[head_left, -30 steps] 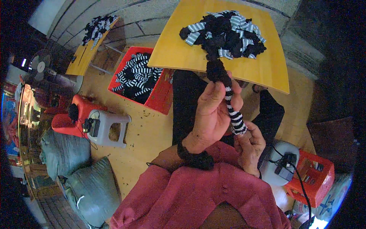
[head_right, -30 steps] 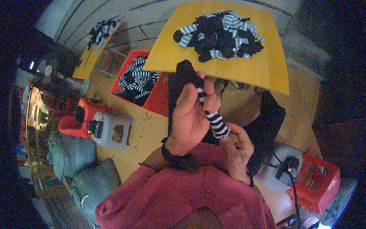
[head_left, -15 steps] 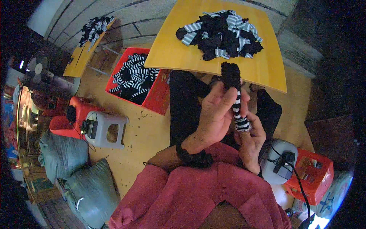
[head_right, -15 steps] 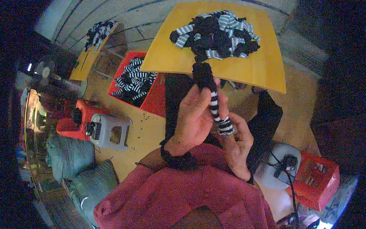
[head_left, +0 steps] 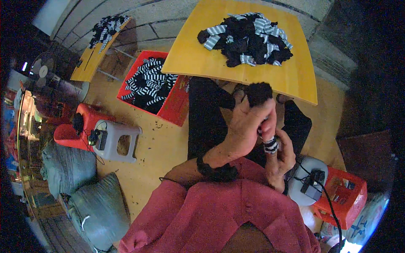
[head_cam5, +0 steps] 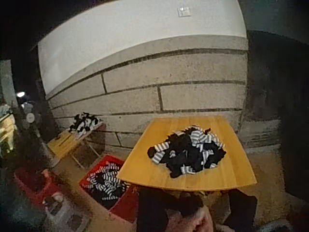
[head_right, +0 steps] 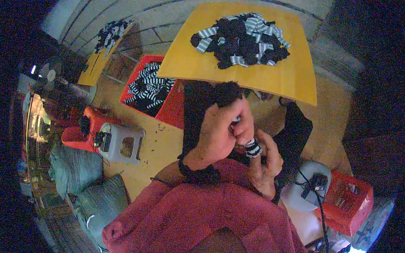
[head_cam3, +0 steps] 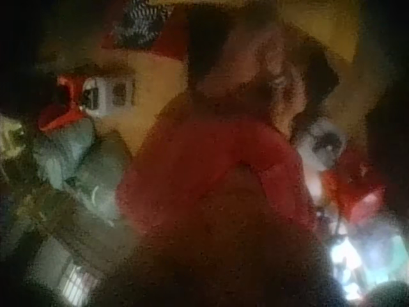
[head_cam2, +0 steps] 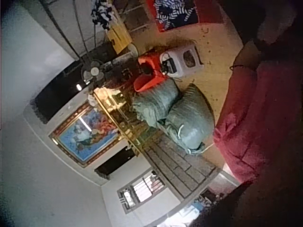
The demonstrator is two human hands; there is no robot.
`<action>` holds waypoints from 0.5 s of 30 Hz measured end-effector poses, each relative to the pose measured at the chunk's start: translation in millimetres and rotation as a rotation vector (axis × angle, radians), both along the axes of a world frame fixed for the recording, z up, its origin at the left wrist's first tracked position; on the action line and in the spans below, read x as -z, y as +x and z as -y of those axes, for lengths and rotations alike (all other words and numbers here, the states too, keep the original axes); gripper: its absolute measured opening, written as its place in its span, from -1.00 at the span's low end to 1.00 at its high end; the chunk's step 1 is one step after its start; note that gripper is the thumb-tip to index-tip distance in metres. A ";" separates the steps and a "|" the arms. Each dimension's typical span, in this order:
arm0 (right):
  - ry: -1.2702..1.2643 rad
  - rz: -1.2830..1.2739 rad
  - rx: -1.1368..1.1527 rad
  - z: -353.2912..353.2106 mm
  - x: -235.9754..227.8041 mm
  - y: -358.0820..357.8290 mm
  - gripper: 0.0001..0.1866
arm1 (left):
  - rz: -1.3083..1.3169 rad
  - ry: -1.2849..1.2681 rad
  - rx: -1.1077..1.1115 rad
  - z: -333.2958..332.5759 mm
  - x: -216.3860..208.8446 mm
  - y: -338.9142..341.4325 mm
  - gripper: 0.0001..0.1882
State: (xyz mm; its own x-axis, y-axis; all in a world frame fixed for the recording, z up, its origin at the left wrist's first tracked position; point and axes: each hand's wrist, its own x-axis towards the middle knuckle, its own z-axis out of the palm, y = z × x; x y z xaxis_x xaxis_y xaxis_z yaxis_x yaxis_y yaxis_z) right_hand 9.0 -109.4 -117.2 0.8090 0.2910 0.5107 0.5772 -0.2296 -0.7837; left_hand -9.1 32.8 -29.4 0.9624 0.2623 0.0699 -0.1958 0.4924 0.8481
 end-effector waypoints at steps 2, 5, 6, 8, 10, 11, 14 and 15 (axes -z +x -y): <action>0.101 -0.089 -0.044 -0.1 5.7 1.9 -0.63 | -0.008 -0.051 -0.006 5.1 5.3 0.6 -0.64; 0.179 -0.239 -0.120 0.0 11.9 1.9 -0.65 | -0.032 -0.083 -0.008 5.9 9.8 -1.3 -0.65; 0.180 -0.240 -0.116 -1.7 8.4 0.3 -0.65 | -0.045 -0.065 0.002 5.8 10.0 -1.7 -0.65; 0.417 -0.622 -0.282 -6.3 -3.5 -3.9 -0.66 | -0.056 -0.108 0.004 7.5 14.4 -3.1 -0.65; 0.450 -0.816 -0.458 -1.0 -4.5 4.6 -0.60 | -0.066 -0.147 -0.005 8.6 15.5 -6.0 -0.65; 0.477 -1.007 -0.635 1.0 -4.5 7.3 -0.55 | -0.070 -0.155 -0.017 9.0 14.1 -7.5 -0.65; 0.493 -1.043 -0.650 1.5 -10.2 7.3 -0.58 | -0.060 -0.139 -0.010 4.8 13.3 -7.6 -0.69; 0.499 -1.056 -0.658 0.5 -12.6 6.4 -0.59 | -0.051 -0.112 0.000 2.8 13.9 -7.1 -0.72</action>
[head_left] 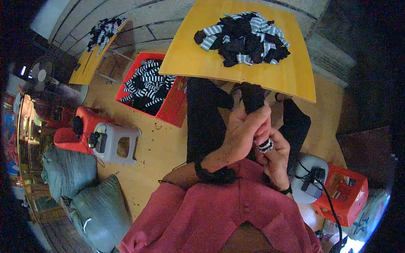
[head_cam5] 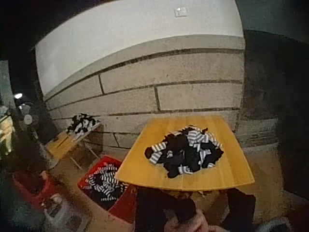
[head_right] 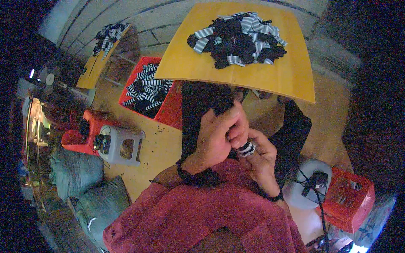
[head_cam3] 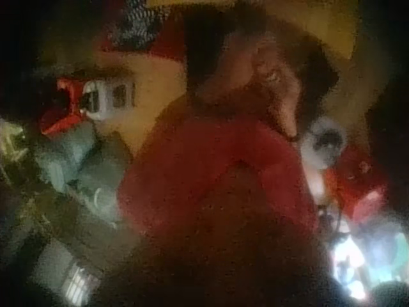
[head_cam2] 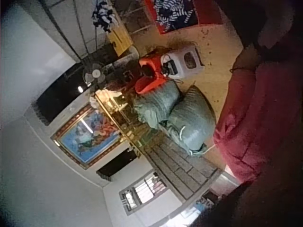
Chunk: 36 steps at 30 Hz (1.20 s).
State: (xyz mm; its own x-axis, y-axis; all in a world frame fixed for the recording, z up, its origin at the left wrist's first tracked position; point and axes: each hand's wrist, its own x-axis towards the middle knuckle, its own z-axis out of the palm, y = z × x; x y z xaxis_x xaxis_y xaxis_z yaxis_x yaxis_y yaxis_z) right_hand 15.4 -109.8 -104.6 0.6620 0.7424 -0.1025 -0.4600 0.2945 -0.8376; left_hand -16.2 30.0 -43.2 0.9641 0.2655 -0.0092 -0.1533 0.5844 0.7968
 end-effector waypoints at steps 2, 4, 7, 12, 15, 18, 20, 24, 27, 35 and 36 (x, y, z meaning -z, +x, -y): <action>-0.186 0.278 0.256 -5.8 -8.6 -6.3 -0.64 | 0.090 -0.001 -0.090 -0.5 -3.8 3.1 -0.76; -0.261 0.374 0.315 1.0 -5.8 -8.5 -0.68 | 0.178 -0.001 -0.179 -6.0 -5.8 4.7 -0.75; -0.393 0.610 0.359 4.4 -7.0 -14.7 -0.70 | 0.308 0.014 -0.225 -21.2 -8.5 0.3 -0.74; -0.504 0.639 0.473 5.3 3.1 -24.4 -0.69 | 0.373 -0.019 -0.323 -23.8 -9.6 3.5 -0.76; -0.463 0.558 0.483 4.3 5.3 -24.0 -0.68 | 0.458 -0.001 -0.327 -21.8 -7.6 3.5 -0.71; -0.539 0.602 0.480 4.6 1.8 -23.5 -0.68 | 0.441 -0.087 -0.266 -19.7 -6.0 1.0 -0.61; -0.522 0.727 0.519 5.0 2.4 -20.5 -0.69 | 0.417 -0.065 -0.210 -19.1 -5.0 0.6 -0.57; -0.518 0.815 0.531 5.3 3.0 -18.0 -0.67 | 0.361 -0.120 -0.058 -9.5 5.1 -3.9 -0.53; -0.420 0.658 0.503 6.6 1.9 -18.9 -0.71 | 0.341 -0.158 -0.109 -4.6 6.6 -6.2 -0.52; -0.030 -0.004 0.113 6.5 -13.8 -9.2 -0.62 | 0.318 -0.158 -0.011 -6.1 6.7 -6.6 -0.53; 0.006 -0.076 0.029 7.9 -15.0 -7.5 -0.61 | 0.319 -0.157 -0.014 -7.3 5.4 -6.5 -0.53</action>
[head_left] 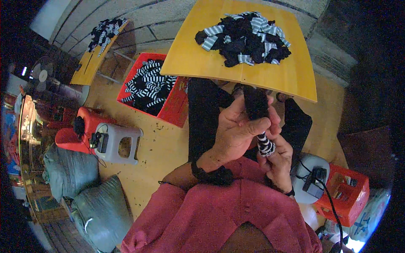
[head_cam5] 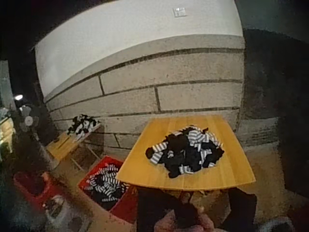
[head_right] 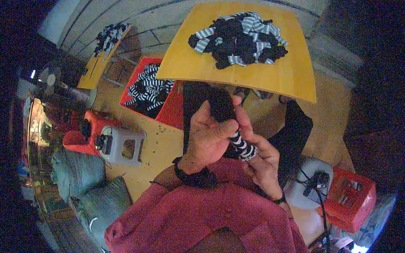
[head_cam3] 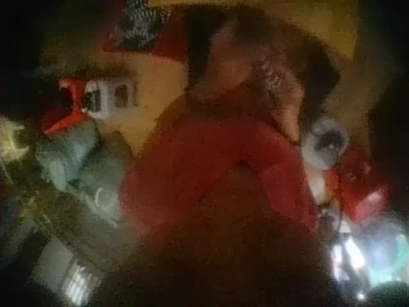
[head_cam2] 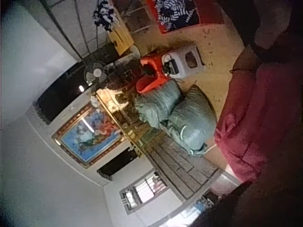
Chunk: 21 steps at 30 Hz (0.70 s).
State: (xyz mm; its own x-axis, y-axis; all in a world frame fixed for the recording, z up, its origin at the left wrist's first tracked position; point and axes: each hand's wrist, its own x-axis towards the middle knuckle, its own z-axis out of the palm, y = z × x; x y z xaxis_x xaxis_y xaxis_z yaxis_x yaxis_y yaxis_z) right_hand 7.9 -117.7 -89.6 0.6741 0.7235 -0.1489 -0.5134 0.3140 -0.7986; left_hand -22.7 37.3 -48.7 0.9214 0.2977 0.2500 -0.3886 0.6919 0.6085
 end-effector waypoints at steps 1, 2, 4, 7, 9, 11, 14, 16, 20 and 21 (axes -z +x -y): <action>0.001 0.001 -0.003 -0.3 -1.1 0.0 -0.61 | 0.012 0.004 0.021 -1.4 -2.6 0.3 -0.52; -0.026 0.036 0.016 -0.9 -2.0 -0.1 -0.61 | 0.024 0.008 0.041 -3.3 -6.0 0.7 -0.51; -0.054 0.073 0.044 0.1 -2.5 0.7 -0.62 | 0.001 -0.126 0.110 -11.0 -22.2 2.3 -0.49; -0.018 0.012 0.011 4.1 -1.8 3.2 -0.62 | -0.007 -0.135 0.139 -21.2 -20.9 5.9 -0.45; 0.032 -0.054 -0.119 9.3 3.8 7.6 -0.62 | 0.009 -0.014 0.102 -26.5 -15.5 9.7 -0.43; 0.013 -0.061 -0.151 12.0 -1.4 11.3 -0.61 | 0.076 0.125 0.074 -30.3 -12.3 14.9 -0.48; 0.038 -0.013 -0.174 14.3 -0.6 13.5 -0.61 | 0.127 0.189 0.044 -35.1 -8.1 21.9 -0.58; 0.085 0.036 -0.169 13.6 2.1 9.0 -0.61 | 0.096 0.175 0.005 -37.0 -3.4 22.4 -0.62; -0.387 0.618 0.190 14.4 2.6 -5.3 -0.56 | 0.048 -0.010 -0.085 -35.9 -6.1 22.5 -0.67; -0.399 0.675 0.243 16.9 6.4 -6.6 -0.57 | 0.048 -0.009 -0.083 -35.6 -7.2 22.7 -0.67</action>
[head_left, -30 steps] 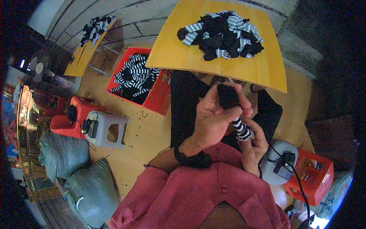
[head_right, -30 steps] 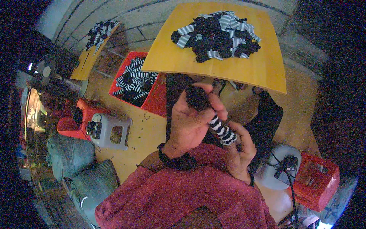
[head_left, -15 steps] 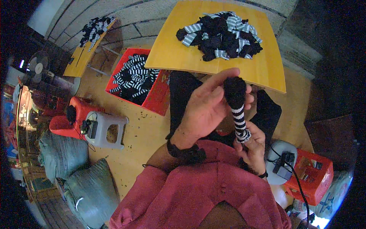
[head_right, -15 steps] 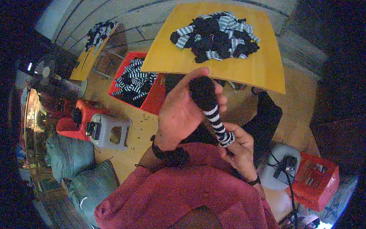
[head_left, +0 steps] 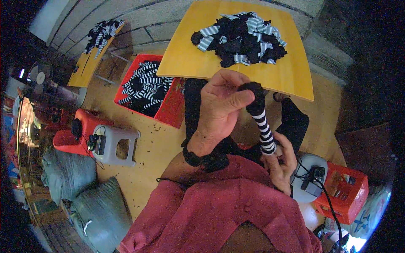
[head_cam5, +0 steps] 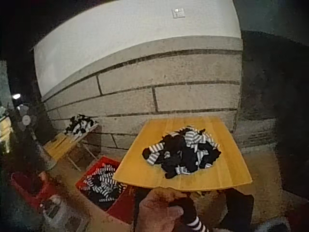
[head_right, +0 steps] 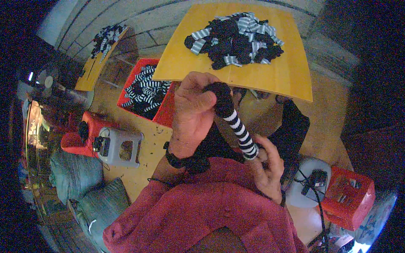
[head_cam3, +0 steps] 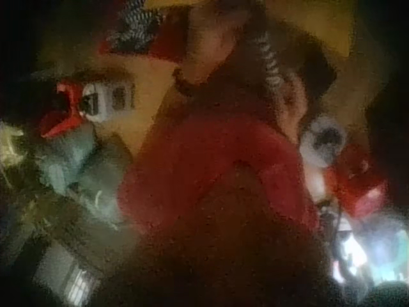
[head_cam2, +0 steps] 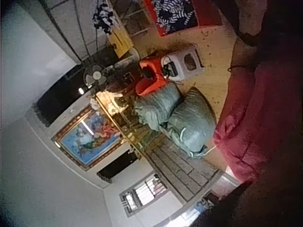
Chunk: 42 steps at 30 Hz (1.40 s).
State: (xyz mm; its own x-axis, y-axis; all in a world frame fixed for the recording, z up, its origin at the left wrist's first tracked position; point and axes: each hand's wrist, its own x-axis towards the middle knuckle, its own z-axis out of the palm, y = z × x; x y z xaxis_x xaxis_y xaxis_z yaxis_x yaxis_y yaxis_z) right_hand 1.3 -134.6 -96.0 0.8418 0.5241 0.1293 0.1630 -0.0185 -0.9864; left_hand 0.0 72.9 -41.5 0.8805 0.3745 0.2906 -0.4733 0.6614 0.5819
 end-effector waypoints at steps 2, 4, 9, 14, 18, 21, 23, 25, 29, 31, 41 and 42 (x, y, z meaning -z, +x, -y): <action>-0.003 0.065 0.043 1.6 4.4 -1.7 -0.57 | 0.003 -0.017 -0.089 0.5 -1.9 0.3 -0.71; 0.022 0.065 0.069 2.5 9.2 -2.0 -0.60 | -0.017 -0.024 -0.117 3.4 -4.5 -0.8 -0.73; -0.016 0.152 -0.018 4.8 16.6 4.4 -0.62 | -0.065 0.013 -0.227 -3.7 0.1 -4.0 -0.76; 0.000 -0.017 -0.088 8.7 13.2 3.4 -0.60 | -0.041 0.021 -0.199 -5.1 -3.9 -4.9 -0.73; 0.054 -0.097 -0.117 6.3 9.2 4.3 -0.60 | -0.140 0.044 -0.126 5.2 -4.6 -4.8 -0.72; 0.108 -0.218 -0.129 3.1 2.6 0.6 -0.61 | -0.101 0.002 0.186 9.4 -1.4 -4.4 -0.72; 0.148 -0.306 -0.144 3.8 0.7 -0.7 -0.61 | -0.021 -0.059 0.230 8.2 3.6 -2.7 -0.72; 0.124 -0.321 -0.144 4.6 2.4 -0.8 -0.61 | -0.036 -0.052 0.172 10.3 5.4 -1.7 -0.72; -0.007 -0.080 -0.060 1.1 6.5 -4.1 -0.59 | -0.026 -0.058 0.042 19.0 9.6 0.0 -0.70; -0.129 -0.045 0.033 -2.2 6.0 -7.7 -0.54 | -0.029 -0.066 0.090 27.4 13.0 -1.1 -0.70; 0.257 -0.568 -0.014 -8.3 -4.3 -5.7 -0.48 | -0.057 -0.180 0.140 51.1 19.6 -8.7 -0.71; 0.359 -0.661 -0.112 -6.7 -2.1 -2.4 -0.47 | -0.062 -0.191 0.153 51.5 19.7 -8.2 -0.71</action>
State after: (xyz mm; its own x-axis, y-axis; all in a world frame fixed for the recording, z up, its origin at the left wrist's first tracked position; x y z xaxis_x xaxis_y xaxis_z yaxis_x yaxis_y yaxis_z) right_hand -1.1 -128.0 -93.9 0.7476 0.6318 -0.2046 -0.4817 0.3038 -0.8220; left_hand -8.3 21.4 -61.2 0.9453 0.2781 0.1707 -0.3261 0.8237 0.4639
